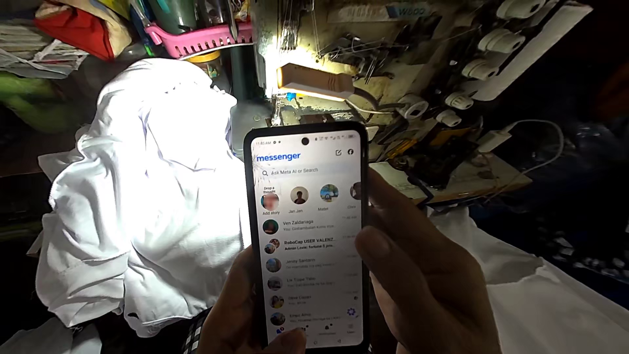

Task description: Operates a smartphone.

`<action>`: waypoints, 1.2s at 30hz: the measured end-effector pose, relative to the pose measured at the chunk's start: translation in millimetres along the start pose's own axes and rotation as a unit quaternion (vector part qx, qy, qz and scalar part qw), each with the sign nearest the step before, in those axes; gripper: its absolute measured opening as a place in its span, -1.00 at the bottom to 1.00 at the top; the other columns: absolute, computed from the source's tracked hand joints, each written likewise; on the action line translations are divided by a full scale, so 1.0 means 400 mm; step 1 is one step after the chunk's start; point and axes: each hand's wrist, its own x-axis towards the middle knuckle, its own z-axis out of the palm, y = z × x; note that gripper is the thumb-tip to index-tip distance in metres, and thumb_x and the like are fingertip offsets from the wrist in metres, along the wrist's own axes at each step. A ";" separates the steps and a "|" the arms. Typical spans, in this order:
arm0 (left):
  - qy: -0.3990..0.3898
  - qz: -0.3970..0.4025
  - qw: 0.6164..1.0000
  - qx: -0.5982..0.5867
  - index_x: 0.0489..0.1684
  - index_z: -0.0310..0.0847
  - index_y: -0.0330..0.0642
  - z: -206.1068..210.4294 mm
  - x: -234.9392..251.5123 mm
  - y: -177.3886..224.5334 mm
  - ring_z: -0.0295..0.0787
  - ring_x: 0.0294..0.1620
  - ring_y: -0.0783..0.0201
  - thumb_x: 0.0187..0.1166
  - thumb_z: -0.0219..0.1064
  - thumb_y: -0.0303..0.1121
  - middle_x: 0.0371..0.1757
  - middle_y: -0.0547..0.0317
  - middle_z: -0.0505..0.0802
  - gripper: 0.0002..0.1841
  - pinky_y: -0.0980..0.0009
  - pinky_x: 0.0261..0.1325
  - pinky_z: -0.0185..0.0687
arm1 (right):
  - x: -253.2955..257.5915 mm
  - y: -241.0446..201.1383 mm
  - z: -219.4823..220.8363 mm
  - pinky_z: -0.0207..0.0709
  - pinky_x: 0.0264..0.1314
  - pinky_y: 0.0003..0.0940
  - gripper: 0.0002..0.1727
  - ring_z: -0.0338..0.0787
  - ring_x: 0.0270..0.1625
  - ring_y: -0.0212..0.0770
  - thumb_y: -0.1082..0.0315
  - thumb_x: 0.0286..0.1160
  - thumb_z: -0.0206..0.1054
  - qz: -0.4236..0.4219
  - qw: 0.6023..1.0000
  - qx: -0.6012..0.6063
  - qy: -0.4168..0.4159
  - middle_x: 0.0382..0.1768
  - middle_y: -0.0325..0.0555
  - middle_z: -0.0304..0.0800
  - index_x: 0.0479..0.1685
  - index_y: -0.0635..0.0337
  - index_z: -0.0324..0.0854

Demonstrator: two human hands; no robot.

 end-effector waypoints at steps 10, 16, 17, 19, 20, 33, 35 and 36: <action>0.003 0.005 1.000 0.010 0.63 0.20 -0.01 0.013 -0.002 0.004 0.75 0.35 0.36 0.57 0.21 -0.62 0.42 0.41 0.74 -0.39 0.31 0.15 0.86 | -0.003 -0.005 -0.001 0.70 0.30 -0.52 -0.42 0.80 0.18 -0.48 0.17 0.84 0.08 -0.010 1.000 -0.011 0.001 0.19 -0.27 0.84 0.75 0.21 0.28; 0.003 -0.001 1.000 0.023 0.63 0.19 0.02 0.012 -0.004 0.005 0.75 0.35 0.38 0.59 0.23 -0.59 0.42 0.44 0.74 -0.39 0.33 0.13 0.86 | -0.006 -0.009 0.001 0.70 0.30 -0.49 -0.42 0.80 0.18 -0.46 0.17 0.82 0.11 -0.004 1.000 -0.015 0.004 0.23 -0.24 0.82 0.74 0.22 0.30; 0.002 0.001 1.000 0.023 0.63 0.20 0.02 0.010 -0.004 0.004 0.75 0.34 0.38 0.59 0.23 -0.58 0.42 0.43 0.74 -0.40 0.33 0.12 0.87 | -0.006 -0.009 0.001 0.70 0.31 -0.49 -0.42 0.79 0.19 -0.46 0.17 0.82 0.11 -0.004 1.000 -0.013 0.004 0.23 -0.24 0.81 0.74 0.21 0.30; -0.001 0.007 1.000 0.022 0.64 0.21 0.02 0.007 -0.002 0.002 0.76 0.35 0.37 0.60 0.24 -0.58 0.43 0.42 0.74 -0.39 0.33 0.12 0.88 | -0.006 -0.009 0.002 0.70 0.30 -0.49 -0.43 0.80 0.18 -0.46 0.18 0.83 0.10 -0.004 1.000 -0.009 0.005 0.22 -0.23 0.81 0.74 0.20 0.31; -0.001 0.008 1.000 0.023 0.64 0.22 0.02 0.006 -0.002 0.001 0.76 0.35 0.37 0.60 0.24 -0.58 0.43 0.42 0.74 -0.40 0.33 0.13 0.87 | -0.006 -0.009 0.002 0.70 0.29 -0.49 -0.44 0.80 0.17 -0.46 0.19 0.83 0.10 -0.004 1.000 -0.009 0.005 0.21 -0.23 0.81 0.74 0.20 0.31; 0.000 0.002 1.000 0.003 0.63 0.19 0.02 0.001 0.002 0.002 0.76 0.35 0.36 0.60 0.23 -0.60 0.42 0.40 0.74 -0.40 0.32 0.13 0.87 | 0.000 -0.009 0.012 0.71 0.28 -0.49 -0.36 0.82 0.13 -0.45 0.24 0.72 0.25 0.009 1.000 -0.022 0.003 0.10 -0.24 0.87 0.75 0.24 0.27; 0.001 0.006 1.000 0.003 0.63 0.18 0.02 -0.002 0.003 0.000 0.76 0.35 0.36 0.60 0.22 -0.60 0.43 0.41 0.73 -0.39 0.31 0.13 0.87 | 0.003 -0.008 0.023 0.73 0.26 -0.52 -0.35 0.83 0.12 -0.47 0.31 0.66 0.31 0.014 0.999 -0.043 0.015 0.11 -0.24 0.87 0.73 0.26 0.28; 0.002 0.009 1.000 0.001 0.64 0.17 0.02 -0.005 0.004 -0.001 0.76 0.35 0.35 0.59 0.22 -0.60 0.43 0.40 0.73 -0.39 0.30 0.12 0.87 | 0.006 -0.007 0.030 0.74 0.25 -0.53 -0.35 0.84 0.11 -0.47 0.34 0.63 0.32 0.019 0.998 -0.053 0.022 0.10 -0.23 0.87 0.72 0.27 0.29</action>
